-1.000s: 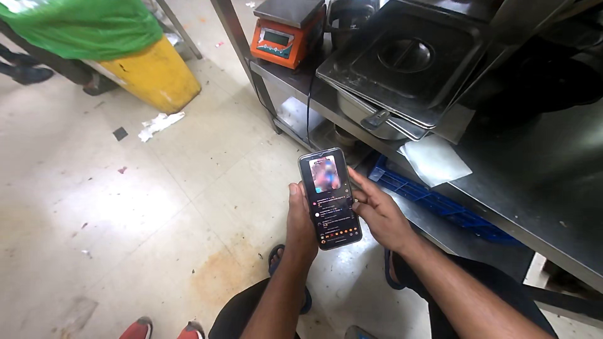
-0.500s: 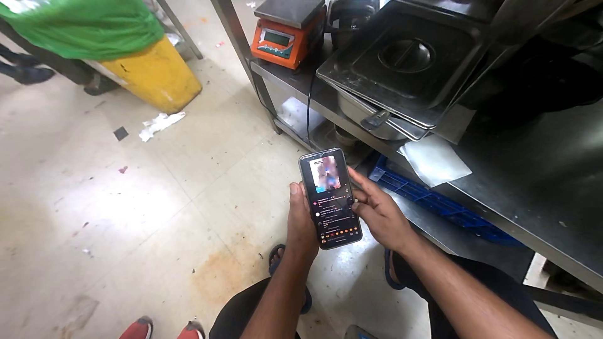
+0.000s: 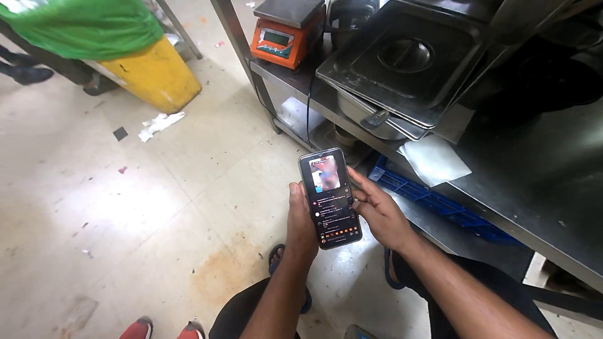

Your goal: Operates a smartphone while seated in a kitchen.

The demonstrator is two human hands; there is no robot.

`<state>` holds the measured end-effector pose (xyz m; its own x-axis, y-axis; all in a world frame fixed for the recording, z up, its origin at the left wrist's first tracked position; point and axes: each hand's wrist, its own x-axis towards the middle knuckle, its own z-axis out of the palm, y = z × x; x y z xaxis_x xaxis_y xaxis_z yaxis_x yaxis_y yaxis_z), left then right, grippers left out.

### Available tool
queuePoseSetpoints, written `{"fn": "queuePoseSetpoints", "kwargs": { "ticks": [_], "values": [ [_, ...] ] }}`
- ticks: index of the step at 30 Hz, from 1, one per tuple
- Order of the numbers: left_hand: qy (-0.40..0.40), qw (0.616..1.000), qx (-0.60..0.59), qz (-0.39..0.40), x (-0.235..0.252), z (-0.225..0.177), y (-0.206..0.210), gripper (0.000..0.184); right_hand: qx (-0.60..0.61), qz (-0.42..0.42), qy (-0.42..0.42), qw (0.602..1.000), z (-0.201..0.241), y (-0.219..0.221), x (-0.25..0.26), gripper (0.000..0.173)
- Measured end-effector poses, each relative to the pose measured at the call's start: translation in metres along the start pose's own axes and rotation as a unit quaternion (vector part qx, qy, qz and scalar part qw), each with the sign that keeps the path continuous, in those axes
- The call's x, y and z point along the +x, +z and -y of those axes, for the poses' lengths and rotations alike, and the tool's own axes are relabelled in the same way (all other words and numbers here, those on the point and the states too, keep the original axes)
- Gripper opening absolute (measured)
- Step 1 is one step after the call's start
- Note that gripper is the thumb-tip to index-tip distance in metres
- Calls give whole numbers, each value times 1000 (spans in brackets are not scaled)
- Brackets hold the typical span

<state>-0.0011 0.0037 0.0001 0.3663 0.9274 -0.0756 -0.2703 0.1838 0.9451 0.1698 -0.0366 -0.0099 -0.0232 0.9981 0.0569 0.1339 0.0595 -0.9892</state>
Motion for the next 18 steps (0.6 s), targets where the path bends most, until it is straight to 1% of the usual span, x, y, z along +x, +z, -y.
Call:
{"fn": "queuePoseSetpoints", "kwargs": {
  "ticks": [18],
  "values": [
    [-3,1000,2,1,-1,-1,0,90,-5,1,0,1000,1,0,0,68]
  ]
}}
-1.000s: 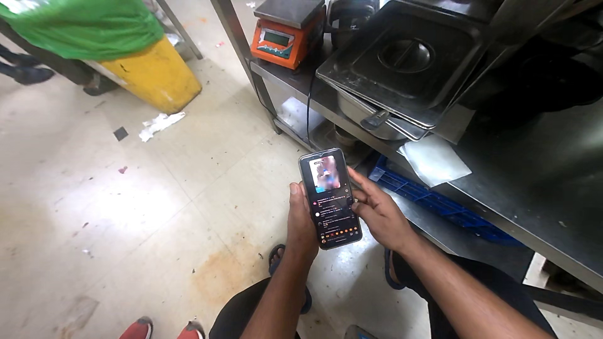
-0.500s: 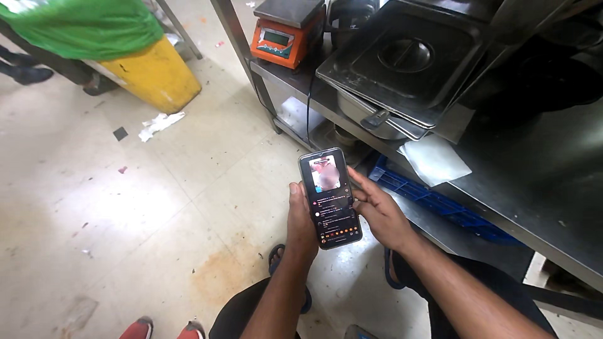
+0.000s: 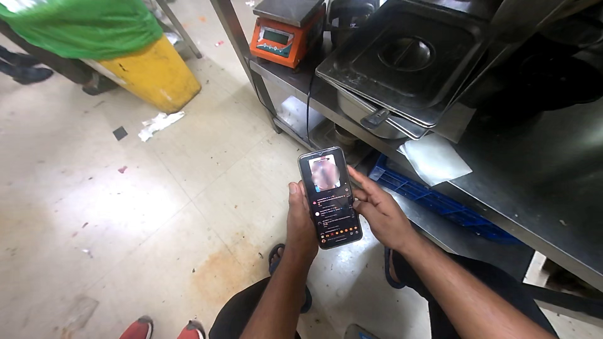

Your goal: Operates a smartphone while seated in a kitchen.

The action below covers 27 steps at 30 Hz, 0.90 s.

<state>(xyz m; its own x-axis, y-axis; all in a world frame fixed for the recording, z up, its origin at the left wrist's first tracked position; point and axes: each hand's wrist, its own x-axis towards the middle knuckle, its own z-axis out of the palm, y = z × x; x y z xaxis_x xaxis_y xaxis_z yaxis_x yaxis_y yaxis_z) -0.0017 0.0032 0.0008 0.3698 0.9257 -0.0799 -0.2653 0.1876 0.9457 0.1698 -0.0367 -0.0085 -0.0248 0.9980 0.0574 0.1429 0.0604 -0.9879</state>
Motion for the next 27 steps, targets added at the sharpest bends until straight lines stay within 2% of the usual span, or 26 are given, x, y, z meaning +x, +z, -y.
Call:
{"fn": "queuePoseSetpoints", "kwargs": {
  "ticks": [20,24,27],
  "values": [
    [14,1000,-13,21,1,0,-1,89,1,7,-30,1000,-3,-2,1,60],
    [13,1000,-11,14,0,0,-1,88,17,12,-10,1000,-1,-2,0,65],
    [12,1000,7,4,-1,1,-1,88,-13,0,12,1000,1,0,0,74]
  ]
}}
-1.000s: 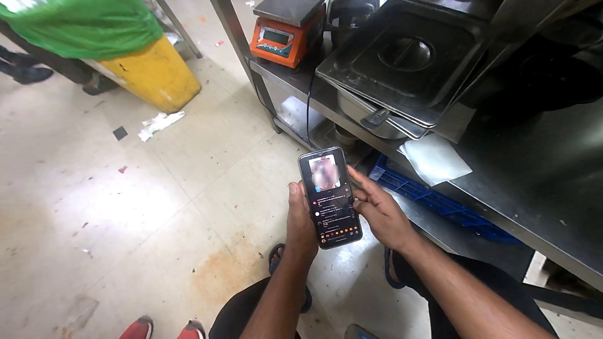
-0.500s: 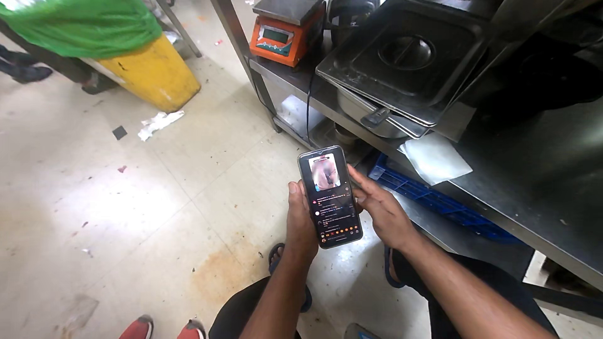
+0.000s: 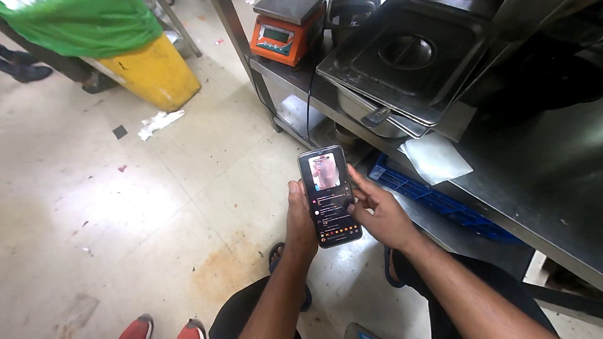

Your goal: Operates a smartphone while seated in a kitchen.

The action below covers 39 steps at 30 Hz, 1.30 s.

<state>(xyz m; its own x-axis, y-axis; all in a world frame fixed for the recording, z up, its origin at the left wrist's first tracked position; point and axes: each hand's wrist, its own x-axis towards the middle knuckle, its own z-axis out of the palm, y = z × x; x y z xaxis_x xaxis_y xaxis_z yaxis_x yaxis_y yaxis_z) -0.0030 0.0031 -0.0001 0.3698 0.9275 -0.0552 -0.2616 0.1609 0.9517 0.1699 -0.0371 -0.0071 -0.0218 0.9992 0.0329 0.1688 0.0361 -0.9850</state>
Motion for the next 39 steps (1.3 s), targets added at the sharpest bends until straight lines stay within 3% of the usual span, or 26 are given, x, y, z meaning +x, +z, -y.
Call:
{"fn": "queuePoseSetpoints", "kwargs": {
  "ticks": [3,13,21,27,39],
  "values": [
    [2,1000,-4,4,0,0,0,88,-20,-2,2,1000,0,1,0,76],
    [-13,1000,-8,-5,0,-1,2,86,-32,-25,-19,999,-4,3,1,53],
    [-10,1000,-4,-10,-1,0,2,88,-19,-18,3,1000,-1,2,1,71],
    [-5,1000,-1,-2,-1,0,2,87,-12,-16,8,1000,-2,2,2,62],
    [-3,1000,3,-1,-2,-1,2,85,27,-6,5,1000,-1,1,1,65]
  ]
}}
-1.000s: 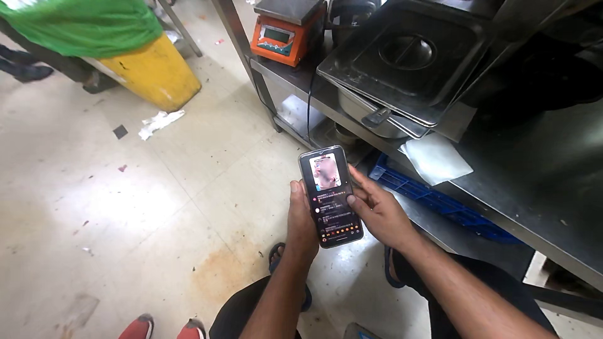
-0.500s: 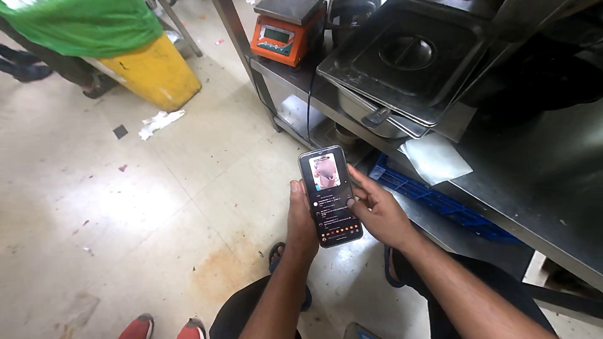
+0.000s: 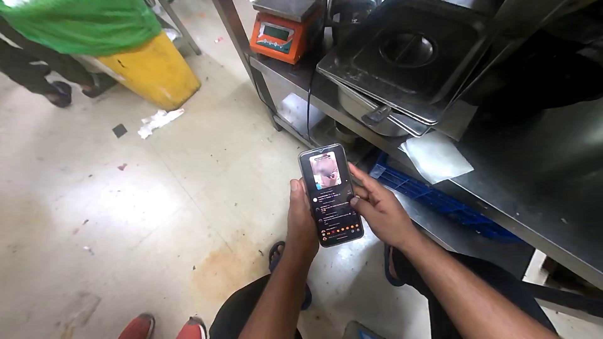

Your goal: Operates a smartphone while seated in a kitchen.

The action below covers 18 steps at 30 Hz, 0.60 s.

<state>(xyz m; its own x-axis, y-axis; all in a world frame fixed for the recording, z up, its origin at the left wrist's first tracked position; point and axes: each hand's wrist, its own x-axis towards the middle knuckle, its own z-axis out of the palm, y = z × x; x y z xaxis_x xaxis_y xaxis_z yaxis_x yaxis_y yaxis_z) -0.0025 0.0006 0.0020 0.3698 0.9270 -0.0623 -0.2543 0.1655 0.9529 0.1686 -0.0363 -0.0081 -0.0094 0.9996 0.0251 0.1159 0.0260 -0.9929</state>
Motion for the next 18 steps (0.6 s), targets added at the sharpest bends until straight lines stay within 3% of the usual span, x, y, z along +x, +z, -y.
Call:
{"fn": "queuePoseSetpoints", "kwargs": {
  "ticks": [18],
  "values": [
    [0,1000,-9,1,0,1,0,86,7,6,-9,1000,1,-1,0,66]
  ]
}}
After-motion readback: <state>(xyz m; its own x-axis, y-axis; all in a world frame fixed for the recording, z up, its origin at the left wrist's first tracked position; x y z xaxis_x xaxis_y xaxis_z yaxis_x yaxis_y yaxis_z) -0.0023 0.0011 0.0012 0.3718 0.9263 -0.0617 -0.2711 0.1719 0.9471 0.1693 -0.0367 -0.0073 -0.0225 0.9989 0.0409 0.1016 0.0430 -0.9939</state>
